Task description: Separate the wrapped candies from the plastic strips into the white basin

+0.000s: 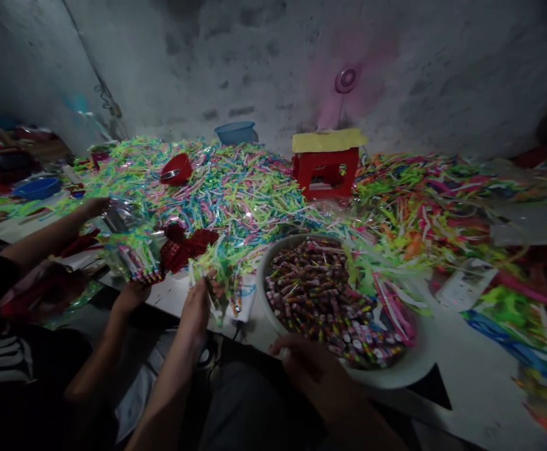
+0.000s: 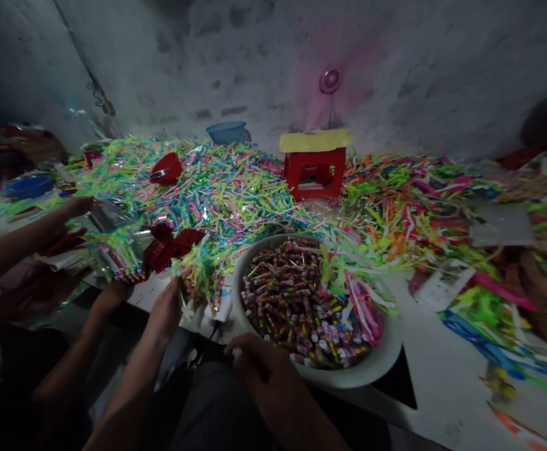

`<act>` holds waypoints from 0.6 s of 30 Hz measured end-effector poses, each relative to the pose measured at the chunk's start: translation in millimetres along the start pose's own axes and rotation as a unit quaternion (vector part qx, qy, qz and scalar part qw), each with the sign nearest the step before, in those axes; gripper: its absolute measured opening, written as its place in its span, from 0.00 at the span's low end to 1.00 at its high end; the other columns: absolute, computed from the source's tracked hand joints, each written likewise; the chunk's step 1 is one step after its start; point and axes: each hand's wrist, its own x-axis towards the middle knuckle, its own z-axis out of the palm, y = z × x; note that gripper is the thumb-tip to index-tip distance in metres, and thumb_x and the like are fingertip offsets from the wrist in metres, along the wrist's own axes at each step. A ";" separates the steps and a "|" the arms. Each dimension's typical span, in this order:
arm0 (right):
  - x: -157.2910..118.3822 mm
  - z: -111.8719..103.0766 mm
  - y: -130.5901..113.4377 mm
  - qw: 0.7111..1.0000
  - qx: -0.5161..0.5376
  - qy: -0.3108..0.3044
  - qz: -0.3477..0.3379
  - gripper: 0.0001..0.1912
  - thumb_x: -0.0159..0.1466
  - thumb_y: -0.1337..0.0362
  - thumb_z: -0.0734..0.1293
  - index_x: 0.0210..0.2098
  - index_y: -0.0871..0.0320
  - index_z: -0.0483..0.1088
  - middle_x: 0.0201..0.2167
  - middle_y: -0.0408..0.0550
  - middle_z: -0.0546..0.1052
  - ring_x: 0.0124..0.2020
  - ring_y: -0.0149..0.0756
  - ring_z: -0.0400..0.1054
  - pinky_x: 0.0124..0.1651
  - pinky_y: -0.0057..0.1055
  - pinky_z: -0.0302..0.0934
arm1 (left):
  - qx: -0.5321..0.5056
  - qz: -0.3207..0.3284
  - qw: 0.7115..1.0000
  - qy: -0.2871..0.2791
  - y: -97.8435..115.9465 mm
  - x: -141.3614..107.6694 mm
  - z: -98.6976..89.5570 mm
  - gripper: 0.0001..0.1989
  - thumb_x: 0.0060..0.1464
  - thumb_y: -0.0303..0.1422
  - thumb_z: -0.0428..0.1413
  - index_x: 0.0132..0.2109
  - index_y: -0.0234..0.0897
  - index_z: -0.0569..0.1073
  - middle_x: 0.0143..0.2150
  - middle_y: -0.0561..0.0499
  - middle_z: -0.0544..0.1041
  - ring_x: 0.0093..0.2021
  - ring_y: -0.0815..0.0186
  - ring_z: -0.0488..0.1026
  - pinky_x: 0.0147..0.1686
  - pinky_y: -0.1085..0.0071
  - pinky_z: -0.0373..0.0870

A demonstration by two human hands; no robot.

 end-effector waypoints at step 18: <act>30.6 -74.4 31.6 0.976 -0.107 0.188 0.006 0.14 0.61 0.54 0.63 0.40 0.57 0.70 0.30 0.45 0.76 0.33 0.37 0.70 0.35 0.30 0.63 | -0.346 -0.086 0.870 -0.340 75.1 -66.1 148.3 0.25 0.37 0.40 0.69 0.43 0.34 0.76 0.38 0.44 0.81 0.41 0.58 0.78 0.34 0.71 0.72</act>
